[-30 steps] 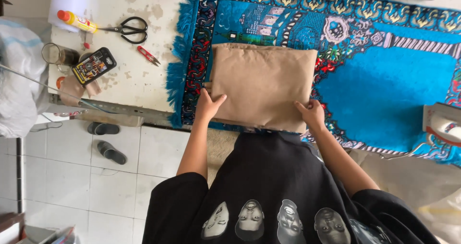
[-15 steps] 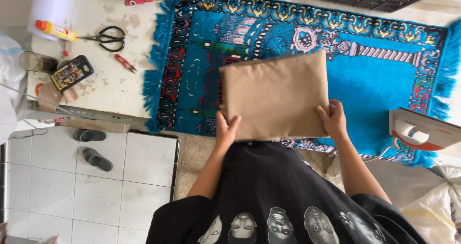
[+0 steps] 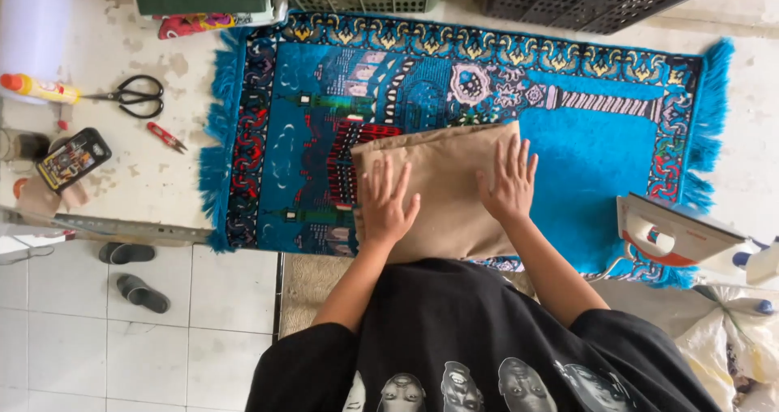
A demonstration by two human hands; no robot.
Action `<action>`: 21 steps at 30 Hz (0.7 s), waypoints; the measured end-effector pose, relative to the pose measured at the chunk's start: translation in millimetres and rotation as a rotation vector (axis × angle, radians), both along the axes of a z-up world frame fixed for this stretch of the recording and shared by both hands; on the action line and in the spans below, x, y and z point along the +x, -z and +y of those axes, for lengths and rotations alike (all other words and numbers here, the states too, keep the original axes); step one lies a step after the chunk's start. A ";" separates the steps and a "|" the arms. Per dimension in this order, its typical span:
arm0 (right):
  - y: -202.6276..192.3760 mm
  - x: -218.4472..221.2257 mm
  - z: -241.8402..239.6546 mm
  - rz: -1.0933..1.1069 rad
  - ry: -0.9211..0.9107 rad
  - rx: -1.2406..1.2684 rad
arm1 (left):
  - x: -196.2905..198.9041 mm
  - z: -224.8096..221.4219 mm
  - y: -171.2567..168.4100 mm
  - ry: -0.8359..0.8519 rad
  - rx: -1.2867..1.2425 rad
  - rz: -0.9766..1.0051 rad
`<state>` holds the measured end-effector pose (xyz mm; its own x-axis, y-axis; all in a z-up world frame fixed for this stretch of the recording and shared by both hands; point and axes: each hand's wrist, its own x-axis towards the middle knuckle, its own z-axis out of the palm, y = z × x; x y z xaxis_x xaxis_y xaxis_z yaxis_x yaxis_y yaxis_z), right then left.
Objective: The person is ironing a pair of brown pants, spraying them with water, and folding them on a padded surface.
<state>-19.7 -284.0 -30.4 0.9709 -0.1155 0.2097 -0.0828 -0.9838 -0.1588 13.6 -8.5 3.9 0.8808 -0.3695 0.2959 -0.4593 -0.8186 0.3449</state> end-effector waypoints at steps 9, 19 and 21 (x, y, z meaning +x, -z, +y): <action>12.7 55.6 -33.3 0.437 -0.014 0.202 | 57.0 -2.3 43.0 0.015 0.007 0.230; 18.1 58.7 -25.6 0.378 -0.001 0.143 | 61.2 -3.8 58.6 0.026 0.093 0.248; 19.2 55.6 -23.4 0.297 -0.021 0.080 | 58.9 -6.1 57.1 0.008 0.171 0.156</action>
